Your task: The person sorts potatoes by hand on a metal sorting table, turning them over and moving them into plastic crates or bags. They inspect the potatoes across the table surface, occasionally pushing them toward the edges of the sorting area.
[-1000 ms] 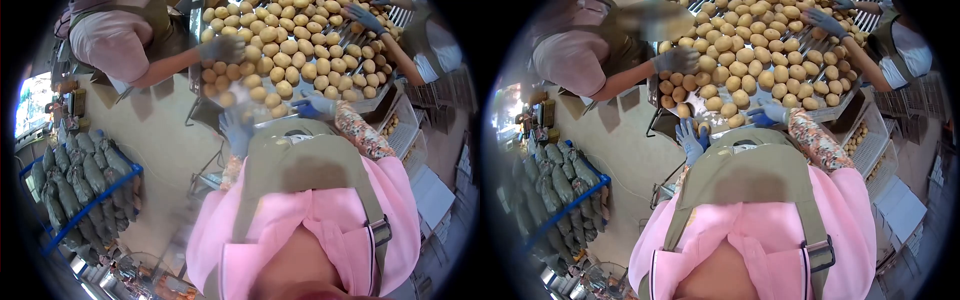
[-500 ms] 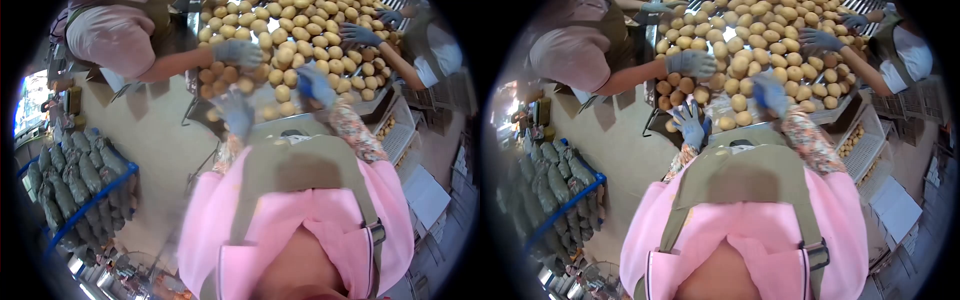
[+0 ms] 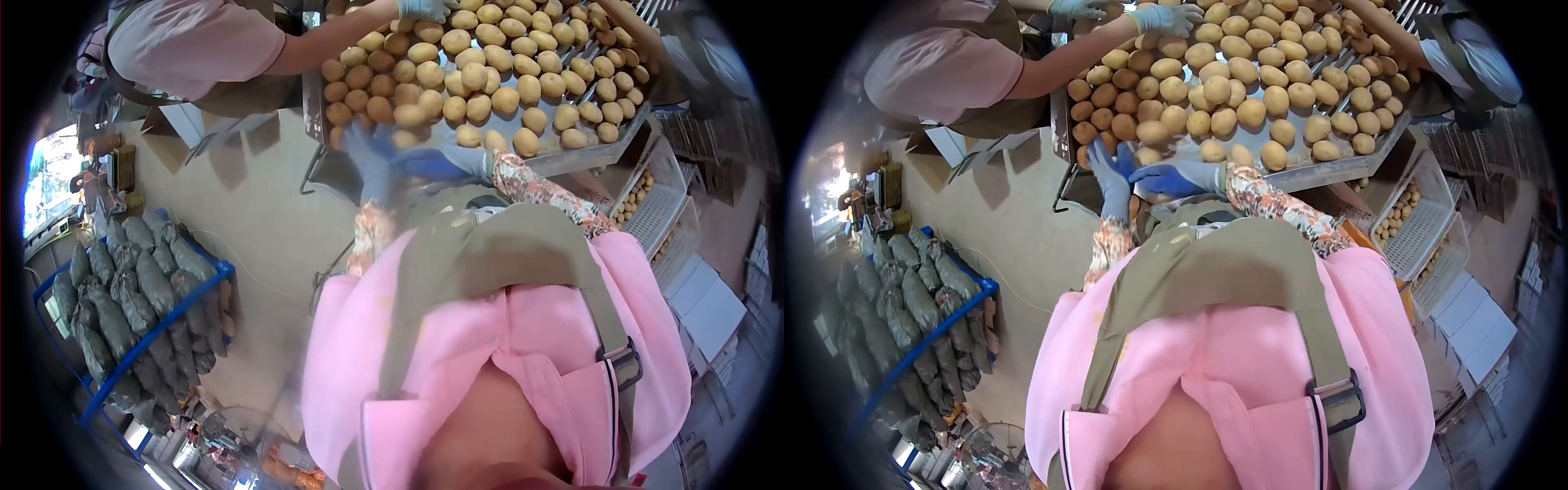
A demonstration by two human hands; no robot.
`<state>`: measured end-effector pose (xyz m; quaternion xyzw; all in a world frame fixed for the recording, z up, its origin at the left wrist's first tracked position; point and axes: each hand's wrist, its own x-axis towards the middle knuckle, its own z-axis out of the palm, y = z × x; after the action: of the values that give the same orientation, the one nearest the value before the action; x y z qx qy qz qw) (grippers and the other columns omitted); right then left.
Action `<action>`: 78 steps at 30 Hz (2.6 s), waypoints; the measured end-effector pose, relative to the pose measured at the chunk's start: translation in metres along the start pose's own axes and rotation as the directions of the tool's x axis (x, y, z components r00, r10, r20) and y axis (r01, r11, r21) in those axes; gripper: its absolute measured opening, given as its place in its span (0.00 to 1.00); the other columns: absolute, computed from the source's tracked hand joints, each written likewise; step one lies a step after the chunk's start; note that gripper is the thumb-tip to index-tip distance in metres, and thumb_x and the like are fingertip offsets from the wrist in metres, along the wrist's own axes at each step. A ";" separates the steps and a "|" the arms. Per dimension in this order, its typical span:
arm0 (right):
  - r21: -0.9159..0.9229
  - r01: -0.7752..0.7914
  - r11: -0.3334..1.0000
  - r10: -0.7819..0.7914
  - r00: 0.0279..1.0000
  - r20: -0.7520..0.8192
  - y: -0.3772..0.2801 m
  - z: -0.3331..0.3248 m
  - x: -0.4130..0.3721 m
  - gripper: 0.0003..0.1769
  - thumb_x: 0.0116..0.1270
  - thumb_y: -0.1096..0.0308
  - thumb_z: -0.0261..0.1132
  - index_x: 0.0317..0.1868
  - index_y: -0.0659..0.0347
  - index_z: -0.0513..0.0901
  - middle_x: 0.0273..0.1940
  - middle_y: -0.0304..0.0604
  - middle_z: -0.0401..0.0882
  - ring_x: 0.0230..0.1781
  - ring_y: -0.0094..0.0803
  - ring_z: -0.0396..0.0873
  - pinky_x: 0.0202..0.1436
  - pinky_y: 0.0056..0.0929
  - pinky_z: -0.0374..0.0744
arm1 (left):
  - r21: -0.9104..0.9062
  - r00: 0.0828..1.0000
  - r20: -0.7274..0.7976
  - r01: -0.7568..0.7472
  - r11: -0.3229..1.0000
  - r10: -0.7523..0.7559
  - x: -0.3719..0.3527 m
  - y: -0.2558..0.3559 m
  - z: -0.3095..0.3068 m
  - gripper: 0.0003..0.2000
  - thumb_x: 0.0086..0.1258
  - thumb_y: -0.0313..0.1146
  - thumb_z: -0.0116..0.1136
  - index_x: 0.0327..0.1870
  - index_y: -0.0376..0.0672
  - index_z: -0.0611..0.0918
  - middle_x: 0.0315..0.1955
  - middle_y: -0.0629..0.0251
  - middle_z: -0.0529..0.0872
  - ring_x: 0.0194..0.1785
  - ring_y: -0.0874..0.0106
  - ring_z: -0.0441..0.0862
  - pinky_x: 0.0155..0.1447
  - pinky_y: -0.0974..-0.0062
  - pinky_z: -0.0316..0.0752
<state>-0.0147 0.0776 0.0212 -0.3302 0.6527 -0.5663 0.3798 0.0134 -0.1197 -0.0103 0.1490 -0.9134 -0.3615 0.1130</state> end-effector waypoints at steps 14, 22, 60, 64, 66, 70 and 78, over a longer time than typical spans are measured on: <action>-0.647 -0.759 0.072 0.120 0.651 -0.750 0.009 -0.046 -0.163 0.24 0.67 0.55 0.61 0.62 0.49 0.77 0.55 0.59 0.74 0.58 0.50 0.72 0.62 0.43 0.70 | 0.272 0.981 0.131 -0.172 0.947 0.140 -0.096 -0.059 -0.014 0.27 0.67 0.41 0.57 0.67 0.48 0.70 0.69 0.52 0.65 0.71 0.45 0.57 0.73 0.51 0.51; 0.185 -0.311 0.932 0.321 0.947 -0.027 -0.004 -0.013 -0.031 0.22 0.73 0.60 0.53 0.66 0.54 0.71 0.57 0.47 0.75 0.51 0.35 0.77 0.56 0.32 0.74 | 0.115 0.976 0.036 -0.219 0.969 0.216 0.049 0.013 0.001 0.30 0.69 0.45 0.54 0.66 0.35 0.67 0.66 0.39 0.64 0.68 0.43 0.60 0.71 0.52 0.57; -0.750 -0.527 0.399 0.114 0.840 -0.530 0.039 -0.111 -0.142 0.22 0.67 0.59 0.58 0.62 0.39 0.75 0.75 0.51 0.50 0.71 0.68 0.49 0.68 0.61 0.61 | 0.580 0.908 0.410 -0.192 0.792 -0.081 -0.059 0.025 -0.001 0.38 0.67 0.61 0.47 0.76 0.57 0.55 0.76 0.56 0.50 0.76 0.41 0.40 0.71 0.34 0.34; -0.658 -0.532 0.532 0.400 0.843 -0.359 0.000 -0.062 -0.120 0.18 0.64 0.56 0.61 0.54 0.38 0.82 0.75 0.56 0.48 0.71 0.79 0.36 0.73 0.63 0.50 | 0.484 0.922 0.247 0.149 0.862 -0.297 -0.077 0.011 -0.030 0.37 0.69 0.56 0.49 0.76 0.52 0.56 0.75 0.52 0.52 0.75 0.41 0.45 0.73 0.41 0.40; -0.619 -0.444 0.648 0.515 0.854 -0.074 -0.007 -0.061 -0.094 0.19 0.64 0.56 0.60 0.56 0.37 0.81 0.73 0.55 0.55 0.73 0.66 0.46 0.74 0.55 0.51 | 0.389 0.934 0.126 0.265 0.882 -0.336 -0.084 0.003 -0.033 0.36 0.69 0.54 0.51 0.75 0.49 0.56 0.74 0.51 0.53 0.74 0.41 0.47 0.74 0.45 0.44; -0.721 -0.409 0.559 0.338 0.907 -0.251 0.005 -0.023 -0.042 0.20 0.64 0.56 0.59 0.56 0.39 0.81 0.69 0.51 0.64 0.67 0.50 0.67 0.71 0.43 0.62 | 0.244 0.991 0.112 0.039 0.969 -0.068 -0.071 0.043 -0.033 0.35 0.68 0.46 0.56 0.72 0.41 0.60 0.71 0.44 0.57 0.73 0.42 0.52 0.74 0.51 0.52; -0.331 -0.059 0.942 0.014 0.990 -0.138 -0.019 -0.105 0.015 0.20 0.68 0.58 0.58 0.59 0.54 0.76 0.47 0.47 0.81 0.44 0.41 0.81 0.48 0.37 0.78 | 0.556 0.878 0.395 0.005 0.831 -0.269 -0.061 0.064 0.005 0.38 0.65 0.58 0.54 0.75 0.57 0.58 0.76 0.50 0.46 0.75 0.42 0.47 0.75 0.53 0.50</action>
<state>-0.1133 0.1137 0.0460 -0.3390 0.7694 -0.4610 0.2841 0.0560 -0.0509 0.0246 0.1526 -0.9643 -0.1224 -0.1786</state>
